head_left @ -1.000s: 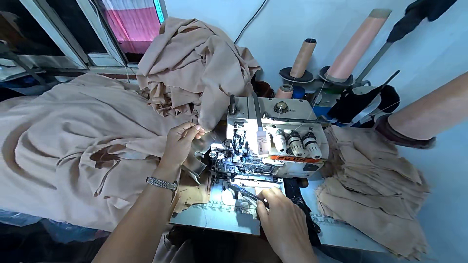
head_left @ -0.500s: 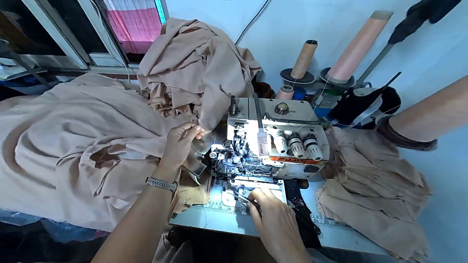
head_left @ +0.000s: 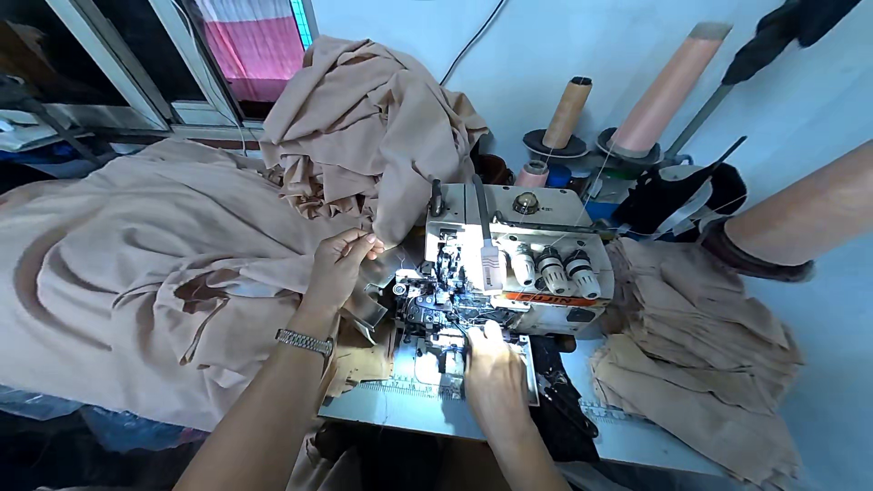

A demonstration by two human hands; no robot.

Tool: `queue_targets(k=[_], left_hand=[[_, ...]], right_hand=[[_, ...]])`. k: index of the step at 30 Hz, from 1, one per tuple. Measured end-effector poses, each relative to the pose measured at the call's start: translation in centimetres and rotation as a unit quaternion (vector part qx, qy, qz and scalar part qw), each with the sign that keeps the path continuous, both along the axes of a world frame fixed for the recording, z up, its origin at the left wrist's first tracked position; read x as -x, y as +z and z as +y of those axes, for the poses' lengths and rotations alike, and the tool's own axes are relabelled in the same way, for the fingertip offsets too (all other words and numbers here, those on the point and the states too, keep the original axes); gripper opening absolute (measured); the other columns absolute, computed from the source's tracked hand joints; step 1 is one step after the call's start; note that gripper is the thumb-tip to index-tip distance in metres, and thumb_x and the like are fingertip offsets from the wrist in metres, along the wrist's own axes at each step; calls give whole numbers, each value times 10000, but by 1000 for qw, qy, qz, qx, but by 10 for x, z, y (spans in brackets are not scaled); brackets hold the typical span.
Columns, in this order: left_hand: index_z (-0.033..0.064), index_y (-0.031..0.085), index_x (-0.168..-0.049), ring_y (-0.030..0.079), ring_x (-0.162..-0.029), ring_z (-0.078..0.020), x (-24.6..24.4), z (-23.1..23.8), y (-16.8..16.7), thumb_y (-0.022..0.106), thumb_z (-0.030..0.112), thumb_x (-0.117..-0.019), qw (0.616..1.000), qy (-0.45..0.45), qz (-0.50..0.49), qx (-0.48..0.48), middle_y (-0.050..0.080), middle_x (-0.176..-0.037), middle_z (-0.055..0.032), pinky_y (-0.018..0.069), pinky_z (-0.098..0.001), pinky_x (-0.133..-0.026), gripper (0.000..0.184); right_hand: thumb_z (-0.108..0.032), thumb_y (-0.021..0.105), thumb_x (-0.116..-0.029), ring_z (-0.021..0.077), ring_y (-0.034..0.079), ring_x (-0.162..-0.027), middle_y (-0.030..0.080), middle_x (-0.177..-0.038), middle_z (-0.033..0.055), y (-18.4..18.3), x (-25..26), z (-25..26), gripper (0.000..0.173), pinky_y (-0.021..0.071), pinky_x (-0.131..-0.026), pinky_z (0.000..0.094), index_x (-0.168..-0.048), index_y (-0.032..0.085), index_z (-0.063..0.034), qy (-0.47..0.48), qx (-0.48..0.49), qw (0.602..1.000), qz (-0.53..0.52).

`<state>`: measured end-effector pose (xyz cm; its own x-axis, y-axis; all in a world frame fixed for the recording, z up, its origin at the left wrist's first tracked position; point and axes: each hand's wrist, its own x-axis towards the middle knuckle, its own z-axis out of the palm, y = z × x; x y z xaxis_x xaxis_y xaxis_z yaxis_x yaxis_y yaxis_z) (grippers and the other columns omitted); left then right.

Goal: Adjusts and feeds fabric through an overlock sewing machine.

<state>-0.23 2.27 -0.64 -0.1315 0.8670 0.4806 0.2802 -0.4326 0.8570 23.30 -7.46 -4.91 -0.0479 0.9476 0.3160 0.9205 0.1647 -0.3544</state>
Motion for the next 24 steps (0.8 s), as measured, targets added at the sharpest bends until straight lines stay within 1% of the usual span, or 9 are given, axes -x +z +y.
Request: queue_targets(k=[4, 6, 8, 11, 13, 16, 20, 22, 24], left_hand=[[35, 696, -937, 666, -798, -39, 0, 0, 0, 503, 77, -1037, 1000, 1, -3, -5, 718, -845, 22, 553, -222, -798, 222], [34, 696, -955, 668, -809, -42, 1, 1, 0, 501, 89, -1041, 1000, 1, 5, -4, 717, -858, 20, 557, -233, -802, 219], [36, 699, -960, 667, -812, -43, 2, 1, -1, 498, 94, -1041, 1000, 1, 7, -4, 719, -863, 19, 556, -237, -799, 225], [48, 698, -943, 662, -803, -34, 1, 0, 0, 505, 97, -1040, 1000, 6, 5, -3, 717, -851, 31, 549, -222, -793, 222], [57, 700, -933, 662, -807, -34, 1, 0, 1, 514, 103, -1037, 1000, 10, 4, -3, 718, -850, 33, 547, -222, -791, 218], [55, 700, -931, 664, -811, -35, 0, 0, 1, 511, 98, -1035, 1000, 8, 4, -7, 718, -854, 33, 549, -223, -799, 221], [55, 701, -933, 661, -809, -30, 0, 0, 2, 510, 101, -1036, 1000, 9, 10, -3, 715, -850, 36, 547, -220, -802, 222], [58, 701, -932, 665, -806, -31, -1, 0, 1, 516, 105, -1036, 1000, 12, 10, -4, 719, -851, 35, 550, -219, -794, 217], [61, 702, -936, 668, -805, -32, 0, -1, 1, 515, 111, -1035, 1000, 13, 12, -5, 722, -852, 36, 553, -221, -793, 217]], right_hand=[[-7, 714, -866, 315, 699, -713, 684, -910, 163, 0, -2, -4, 72, 590, -625, 452, -889, 776, -35, 13, -60, 998, 4], [6, 741, -833, 315, 697, -735, 676, -896, 153, 1, -3, -6, 95, 584, -602, 438, -889, 790, -53, 1, -93, 996, -14], [23, 721, -837, 325, 694, -759, 678, -913, 161, -2, -1, -4, 80, 571, -595, 435, -845, 771, -39, -8, -104, 994, -35], [33, 713, -834, 330, 685, -729, 677, -913, 174, -9, 2, 7, 66, 567, -576, 440, -791, 742, -9, 18, -110, 993, -24], [17, 715, -843, 323, 694, -734, 687, -919, 174, -9, -3, 8, 63, 579, -599, 439, -805, 748, -21, 41, -108, 993, -10], [-2, 729, -847, 310, 689, -735, 666, -890, 146, -3, -8, 4, 60, 583, -615, 449, -828, 757, -51, 34, -91, 995, 3], [-3, 717, -867, 331, 692, -778, 679, -948, 168, -6, -2, 8, 51, 581, -628, 449, -840, 755, -23, 21, -74, 997, 3], [-2, 706, -877, 329, 694, -787, 680, -956, 173, -6, -5, 10, 59, 588, -650, 446, -862, 762, -14, 45, -71, 996, -3], [-9, 709, -870, 302, 693, -780, 678, -927, 151, -7, -13, 9, 62, 587, -642, 421, -835, 753, -35, 70, -88, 993, -16]])
